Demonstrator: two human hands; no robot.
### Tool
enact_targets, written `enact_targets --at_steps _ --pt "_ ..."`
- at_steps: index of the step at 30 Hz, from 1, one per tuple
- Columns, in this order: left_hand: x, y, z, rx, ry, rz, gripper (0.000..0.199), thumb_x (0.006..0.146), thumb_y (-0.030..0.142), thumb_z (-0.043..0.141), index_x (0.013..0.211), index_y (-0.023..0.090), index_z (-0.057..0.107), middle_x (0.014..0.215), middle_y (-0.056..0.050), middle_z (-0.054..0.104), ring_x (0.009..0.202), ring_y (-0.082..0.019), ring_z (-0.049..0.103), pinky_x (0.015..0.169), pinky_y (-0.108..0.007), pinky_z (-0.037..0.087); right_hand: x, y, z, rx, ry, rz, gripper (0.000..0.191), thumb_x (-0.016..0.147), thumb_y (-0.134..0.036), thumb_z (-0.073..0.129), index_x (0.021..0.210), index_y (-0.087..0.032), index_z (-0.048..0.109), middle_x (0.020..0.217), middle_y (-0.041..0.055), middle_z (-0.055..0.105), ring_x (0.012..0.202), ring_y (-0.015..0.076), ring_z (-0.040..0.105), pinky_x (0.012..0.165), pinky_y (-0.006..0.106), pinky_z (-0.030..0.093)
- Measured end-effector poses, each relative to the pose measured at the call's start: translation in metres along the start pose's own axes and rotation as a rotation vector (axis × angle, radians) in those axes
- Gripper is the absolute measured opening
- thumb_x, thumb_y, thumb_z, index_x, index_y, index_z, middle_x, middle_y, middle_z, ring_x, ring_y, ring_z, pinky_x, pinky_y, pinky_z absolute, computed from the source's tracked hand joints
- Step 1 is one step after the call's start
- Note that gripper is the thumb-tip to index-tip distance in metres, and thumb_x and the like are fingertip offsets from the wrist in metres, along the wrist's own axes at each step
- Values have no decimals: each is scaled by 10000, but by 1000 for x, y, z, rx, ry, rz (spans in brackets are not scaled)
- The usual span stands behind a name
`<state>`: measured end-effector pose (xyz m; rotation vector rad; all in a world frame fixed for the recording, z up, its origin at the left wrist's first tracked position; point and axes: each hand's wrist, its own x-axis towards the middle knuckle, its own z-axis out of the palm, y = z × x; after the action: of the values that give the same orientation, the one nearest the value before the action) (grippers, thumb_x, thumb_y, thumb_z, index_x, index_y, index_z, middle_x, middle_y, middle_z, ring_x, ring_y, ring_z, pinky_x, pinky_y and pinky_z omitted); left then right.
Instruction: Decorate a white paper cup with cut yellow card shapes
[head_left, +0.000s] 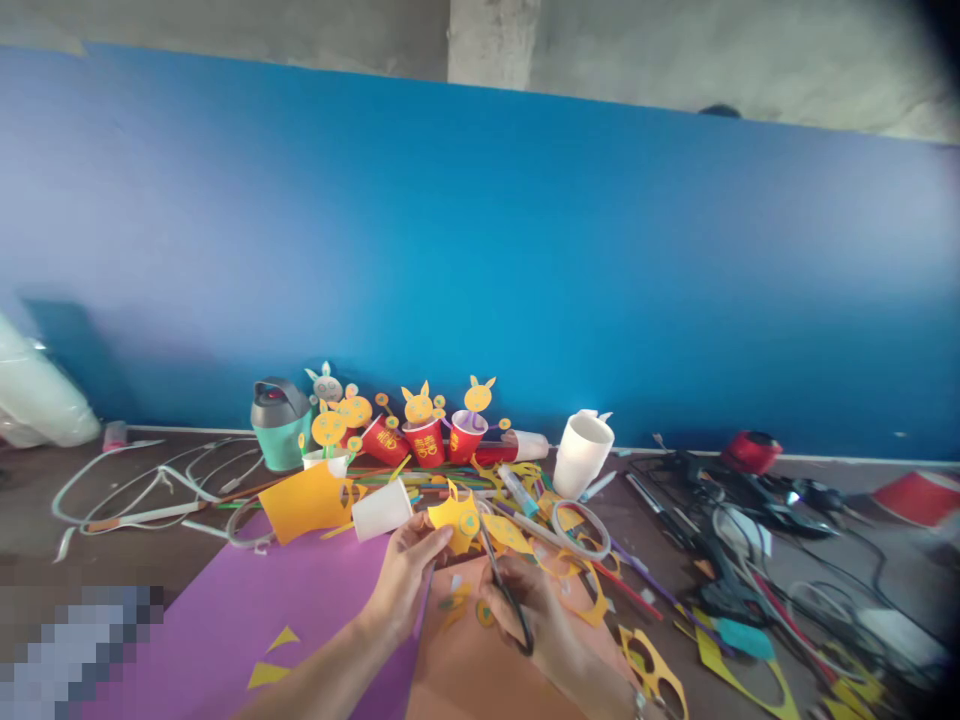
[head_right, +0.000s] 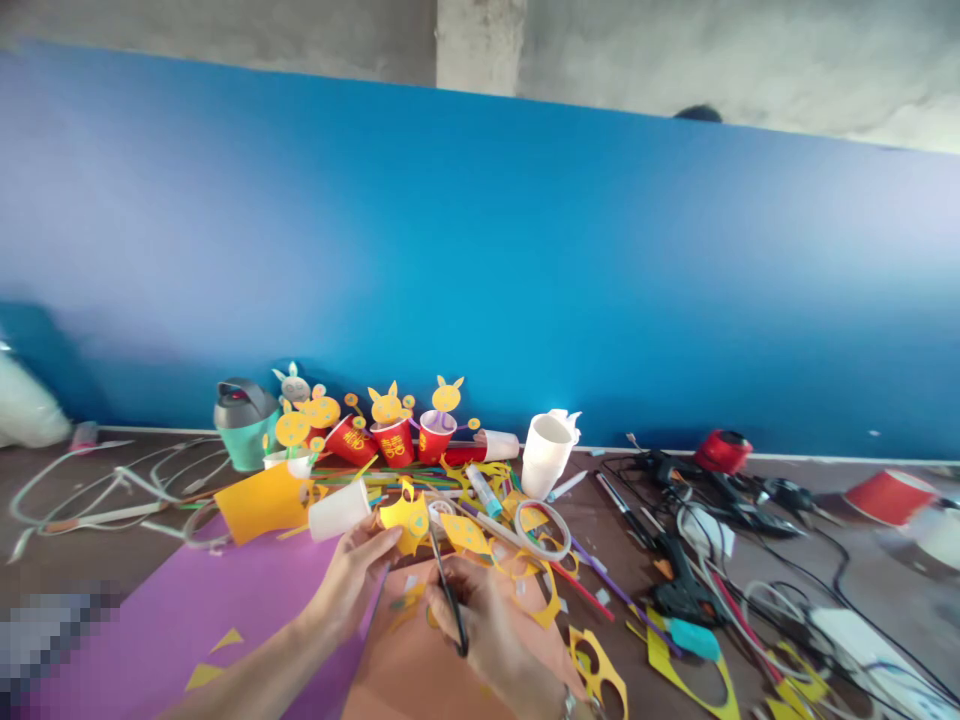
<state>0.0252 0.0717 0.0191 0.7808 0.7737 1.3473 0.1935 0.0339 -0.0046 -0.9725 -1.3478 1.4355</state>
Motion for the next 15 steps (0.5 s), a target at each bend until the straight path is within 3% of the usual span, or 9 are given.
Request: enact_targets --at_steps 6,15 --pt "0 4 0 103 13 90 226 703 314 863 797 148 742 740 -23 716 634 -117 587 605 -205 445 -2 -13 0 -99 -25 34 365 856 -490 667 678 -220 498 500 -85 388 421 74 294 411 229 220" --pt "-9 13 13 70 -32 0 260 677 324 873 840 169 742 833 -59 786 819 -231 731 802 -328 567 -1 4 -7 -88 -9 40 295 876 -461 656 749 -216 552 531 -69 429 421 81 334 394 228 237"
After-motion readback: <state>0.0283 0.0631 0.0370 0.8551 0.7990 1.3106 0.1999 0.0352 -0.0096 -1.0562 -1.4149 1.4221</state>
